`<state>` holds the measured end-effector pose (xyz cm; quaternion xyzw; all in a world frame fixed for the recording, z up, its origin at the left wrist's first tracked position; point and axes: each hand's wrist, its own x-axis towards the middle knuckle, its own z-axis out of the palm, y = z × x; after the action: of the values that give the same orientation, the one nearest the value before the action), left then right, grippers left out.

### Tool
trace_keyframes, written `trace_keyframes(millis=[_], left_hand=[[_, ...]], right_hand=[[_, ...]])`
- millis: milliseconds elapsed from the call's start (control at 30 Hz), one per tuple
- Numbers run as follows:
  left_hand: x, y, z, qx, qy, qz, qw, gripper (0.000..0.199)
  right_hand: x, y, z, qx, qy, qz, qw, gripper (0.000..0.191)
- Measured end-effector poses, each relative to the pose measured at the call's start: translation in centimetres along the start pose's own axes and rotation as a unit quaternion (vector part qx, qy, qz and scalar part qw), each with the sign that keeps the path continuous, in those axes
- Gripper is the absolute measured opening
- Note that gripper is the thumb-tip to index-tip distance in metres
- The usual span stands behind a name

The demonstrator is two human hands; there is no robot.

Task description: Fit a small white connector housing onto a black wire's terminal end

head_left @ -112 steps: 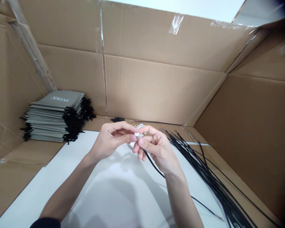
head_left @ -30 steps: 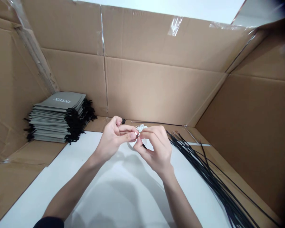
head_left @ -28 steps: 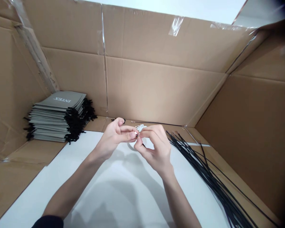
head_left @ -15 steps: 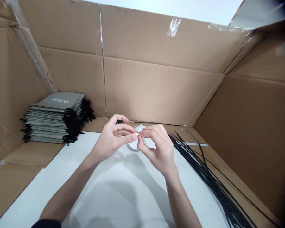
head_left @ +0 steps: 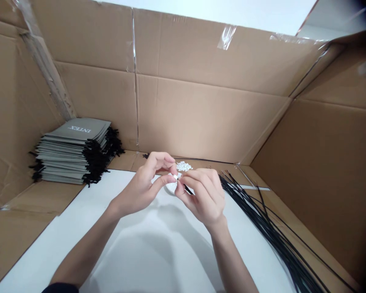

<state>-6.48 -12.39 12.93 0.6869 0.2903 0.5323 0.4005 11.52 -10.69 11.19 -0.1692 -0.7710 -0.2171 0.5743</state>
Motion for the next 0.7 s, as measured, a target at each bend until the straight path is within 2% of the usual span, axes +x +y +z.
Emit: trace_keyframes(millis=[67, 167, 300, 400, 500, 600, 700], left_hand=[[-0.2, 0.0, 0.1, 0.002, -0.01, 0.009, 1.0, 0.008], [-0.2, 0.3, 0.3, -0.057, -0.047, -0.019, 0.997, 0.003], [-0.2, 0.8, 0.6, -0.179, -0.094, -0.11, 0.973, 0.011], [0.0, 1.1, 0.7, -0.215, -0.075, -0.185, 0.956, 0.021], [0.1, 1.2, 0.9, -0.252, -0.047, -0.248, 0.934, 0.027], [0.3, 1.1, 1.0, -0.28, -0.025, -0.288, 0.915, 0.032], [0.4, 0.9, 1.4, -0.22, 0.028, -0.232, 0.947, 0.035]], right_hand=[[0.1, 0.0, -0.1, 0.007, 0.002, 0.0, 1.0, 0.023], [0.4, 0.1, -0.8, 0.073, -0.024, 0.038, 0.996, 0.02], [1.0, 0.1, -1.8, 0.195, -0.064, 0.123, 0.971, 0.017], [1.1, 0.0, -1.8, 0.207, -0.051, 0.143, 0.966, 0.016], [1.0, 0.1, -1.2, 0.186, -0.027, 0.117, 0.975, 0.017], [0.6, 0.4, -0.9, 0.106, -0.024, 0.041, 0.993, 0.019], [0.5, 0.5, -1.1, 0.01, -0.057, 0.005, 0.998, 0.02]])
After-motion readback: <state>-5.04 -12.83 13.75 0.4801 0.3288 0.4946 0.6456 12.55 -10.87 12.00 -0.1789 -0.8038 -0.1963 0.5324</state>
